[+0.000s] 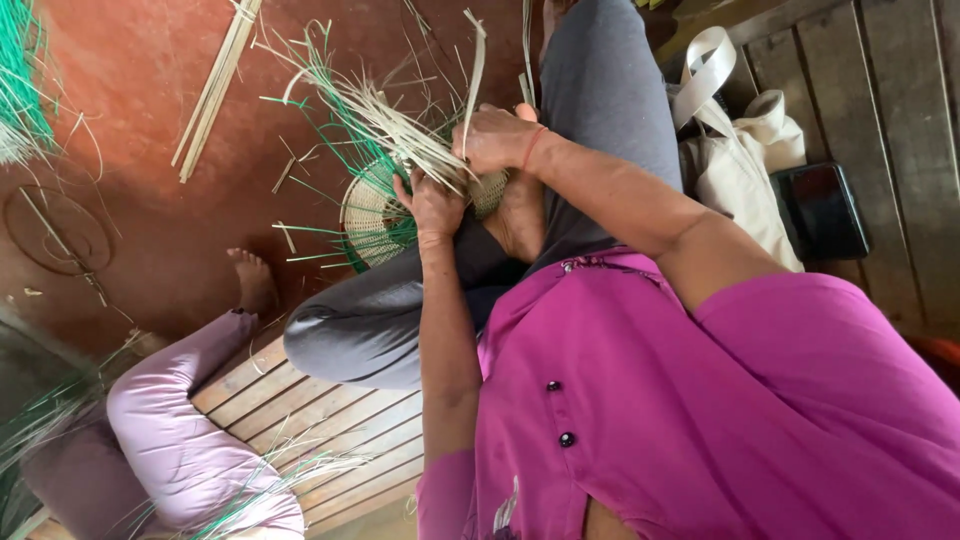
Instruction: Weaving dried plant fibers together to create a circular base for a basket or hat.
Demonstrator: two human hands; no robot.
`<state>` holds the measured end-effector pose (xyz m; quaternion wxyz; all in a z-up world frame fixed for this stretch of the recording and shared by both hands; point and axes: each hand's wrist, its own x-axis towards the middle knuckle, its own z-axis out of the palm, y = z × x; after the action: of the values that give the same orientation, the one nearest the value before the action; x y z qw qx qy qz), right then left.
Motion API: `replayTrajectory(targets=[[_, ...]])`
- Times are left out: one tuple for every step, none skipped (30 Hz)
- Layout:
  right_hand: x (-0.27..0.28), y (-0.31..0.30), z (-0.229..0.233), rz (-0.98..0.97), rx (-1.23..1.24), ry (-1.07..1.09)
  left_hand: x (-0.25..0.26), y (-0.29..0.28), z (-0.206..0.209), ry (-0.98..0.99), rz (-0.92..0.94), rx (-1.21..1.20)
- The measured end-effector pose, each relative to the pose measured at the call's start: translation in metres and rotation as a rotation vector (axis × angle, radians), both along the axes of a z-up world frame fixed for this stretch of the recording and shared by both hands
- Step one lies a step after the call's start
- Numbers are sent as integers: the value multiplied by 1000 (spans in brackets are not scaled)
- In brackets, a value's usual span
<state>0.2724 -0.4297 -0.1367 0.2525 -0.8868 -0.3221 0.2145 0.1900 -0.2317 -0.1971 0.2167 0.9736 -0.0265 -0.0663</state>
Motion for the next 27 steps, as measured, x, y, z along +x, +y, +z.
replayTrajectory(targets=[[5, 3, 5, -85, -16, 96, 1, -2, 9, 56, -8, -5], [11, 5, 10, -170, -31, 192, 2, -4, 17, 111, -15, -11], [11, 14, 0, -170, -30, 191, 3, -7, 28, 110, -16, -9], [11, 22, -11, -147, -99, 43, 3, -10, 38, 116, -34, 2], [11, 31, -23, -124, -168, -102, 3, -13, 48, 124, -53, 13], [17, 30, -9, -125, -167, -101, 6, -8, 36, 125, -54, 15], [20, 29, 4, -161, -12, -49, 4, -3, 24, 80, -121, 14], [23, 29, 17, -197, 142, 4, 2, 2, 12, 34, -188, 13], [20, 23, 25, -197, 140, 7, 2, 3, 8, 38, -187, 11], [16, 17, 35, -138, 125, 6, 2, 4, 5, 53, -190, 34], [18, 11, 45, -76, 109, -4, 7, 4, 2, 60, -191, 56], [12, 8, 40, -73, 106, -8, 8, 5, -2, 55, -188, 54], [2, 5, 35, -26, 94, -100, 7, 7, -5, 75, -185, 37], [-8, 2, 29, 20, 81, -191, 6, 9, -9, 95, -182, 21], [-8, 4, 30, 22, 82, -188, 5, 9, -9, 99, -179, 22], [-8, 6, 31, 3, 61, -239, 4, 9, -10, 51, -215, 46], [-8, 9, 31, -19, 43, -292, 4, 11, -10, 2, -253, 73], [-6, 12, 30, -20, 47, -289, 2, 10, -6, 5, -253, 77], [-1, 14, 29, -45, 45, -229, 4, 9, -2, 22, -238, 52], [4, 16, 28, -71, 44, -169, 5, 7, 3, 39, -223, 27], [11, 19, 32, -75, 45, -174, 6, 6, 1, 35, -226, 29], [18, 23, 36, -60, -28, -104, 7, 6, 0, 62, -205, 44], [23, 26, 39, -45, -101, -28, 4, 5, -2, 94, -183, 58], [24, 25, 35, -47, -100, -27, 6, 1, 3, 95, -186, 58], [24, 24, 32, -77, -26, -64, 6, -3, 8, 47, -147, 1], [24, 23, 28, -108, 48, -101, 6, -6, 13, -1, -108, -56], [20, 21, 26, -111, 46, -101, 4, -3, 7, 0, -112, -58]])
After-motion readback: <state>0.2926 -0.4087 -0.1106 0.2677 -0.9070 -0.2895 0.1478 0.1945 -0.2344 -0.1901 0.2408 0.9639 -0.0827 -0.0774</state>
